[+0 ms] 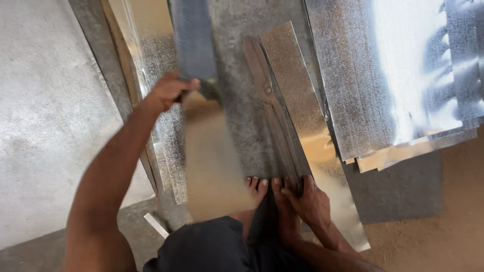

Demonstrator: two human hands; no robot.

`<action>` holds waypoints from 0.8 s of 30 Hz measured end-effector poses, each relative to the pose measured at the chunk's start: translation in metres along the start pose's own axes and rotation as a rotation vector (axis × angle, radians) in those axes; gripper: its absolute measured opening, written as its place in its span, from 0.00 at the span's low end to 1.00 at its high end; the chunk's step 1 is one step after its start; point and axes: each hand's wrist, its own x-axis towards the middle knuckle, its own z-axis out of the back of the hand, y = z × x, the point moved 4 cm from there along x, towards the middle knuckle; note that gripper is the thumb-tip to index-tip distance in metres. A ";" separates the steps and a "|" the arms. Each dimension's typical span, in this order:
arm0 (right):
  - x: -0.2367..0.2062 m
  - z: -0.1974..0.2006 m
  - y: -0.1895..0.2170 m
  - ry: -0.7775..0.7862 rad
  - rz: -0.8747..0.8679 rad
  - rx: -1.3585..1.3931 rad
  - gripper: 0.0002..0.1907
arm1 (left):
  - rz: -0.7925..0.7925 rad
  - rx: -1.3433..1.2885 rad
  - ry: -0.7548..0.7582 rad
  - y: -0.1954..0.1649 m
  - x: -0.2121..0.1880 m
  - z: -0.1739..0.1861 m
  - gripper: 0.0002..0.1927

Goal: The person sits on the workshop floor and cuts galvanized sheet metal into long strips using large hand shears. They align each sheet, snip along it, and set the cut strips onto a growing pile beside them, handling sheets one at a time.

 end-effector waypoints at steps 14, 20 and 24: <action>-0.003 0.013 -0.150 -0.271 -0.103 -0.069 0.49 | -0.499 0.679 -0.796 -0.013 -0.040 0.062 0.36; 0.003 0.055 -0.123 -0.287 -0.032 0.370 0.18 | -0.358 0.482 -0.326 0.024 -0.117 -0.067 0.31; 0.018 0.117 -0.043 -0.257 0.188 0.927 0.05 | -0.582 0.165 0.386 0.039 -0.177 -0.207 0.39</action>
